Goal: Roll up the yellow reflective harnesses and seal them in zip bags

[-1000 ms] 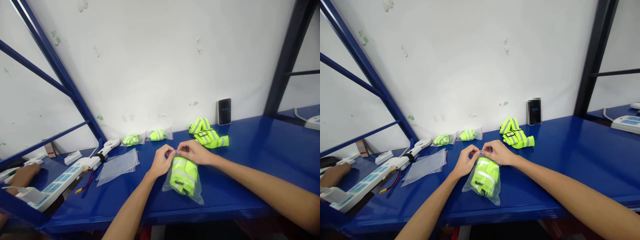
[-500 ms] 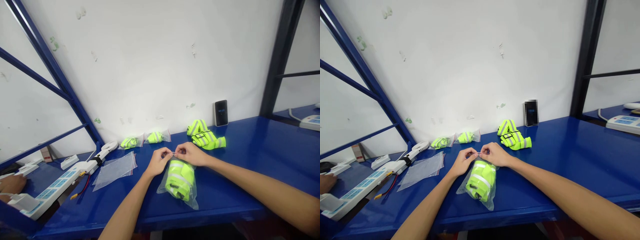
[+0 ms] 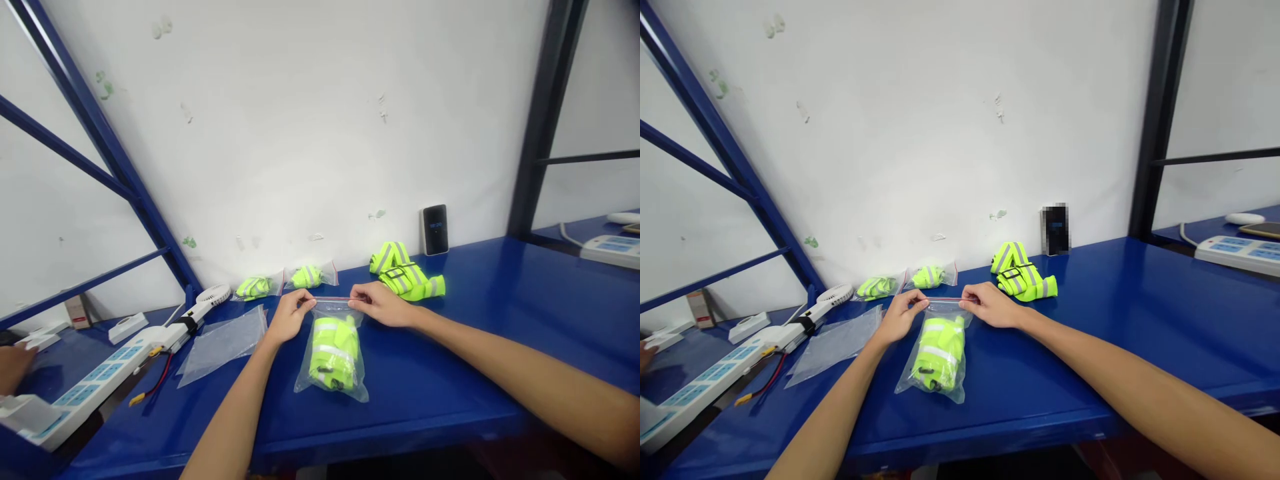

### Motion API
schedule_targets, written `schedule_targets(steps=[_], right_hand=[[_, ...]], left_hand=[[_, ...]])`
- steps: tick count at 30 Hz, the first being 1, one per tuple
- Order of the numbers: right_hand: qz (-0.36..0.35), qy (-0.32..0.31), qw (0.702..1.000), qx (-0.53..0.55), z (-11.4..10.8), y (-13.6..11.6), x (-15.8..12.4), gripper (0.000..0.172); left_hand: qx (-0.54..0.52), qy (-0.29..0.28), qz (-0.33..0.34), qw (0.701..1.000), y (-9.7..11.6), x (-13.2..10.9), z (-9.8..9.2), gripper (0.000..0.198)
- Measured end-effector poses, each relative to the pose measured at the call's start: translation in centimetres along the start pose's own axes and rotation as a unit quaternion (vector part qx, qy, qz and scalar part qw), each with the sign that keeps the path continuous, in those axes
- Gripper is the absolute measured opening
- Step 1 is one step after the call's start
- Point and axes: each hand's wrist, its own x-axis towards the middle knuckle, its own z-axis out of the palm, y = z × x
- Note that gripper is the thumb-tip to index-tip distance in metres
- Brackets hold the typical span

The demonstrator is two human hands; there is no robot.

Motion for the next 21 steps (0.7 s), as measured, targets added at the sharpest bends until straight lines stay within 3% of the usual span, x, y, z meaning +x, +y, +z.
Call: schedule_targets(steps=[11,14,17,21], right_hand=[[-0.031,-0.028,0.999,-0.027,1.0,0.6,0.1,0.042],[0.005,0.0,1.0,-0.028,1.1,1.5,-0.4,0.045],[0.064,0.087,0.994,0.004,0.6,1.9,-0.6,0.046],[0.071,0.125,0.989,0.04,0.2,1.0,-0.5,0.039]], left_hand=[[0.035,0.027,0.029,0.999,-1.3,0.3,0.0,0.019],[0.057,0.107,0.006,0.993,-2.8,0.0,-1.7,0.018],[0.052,0.217,-0.057,0.973,-4.9,-0.8,-4.0,0.018],[-0.118,0.228,-0.129,0.958,-5.9,-1.1,-5.0,0.023]])
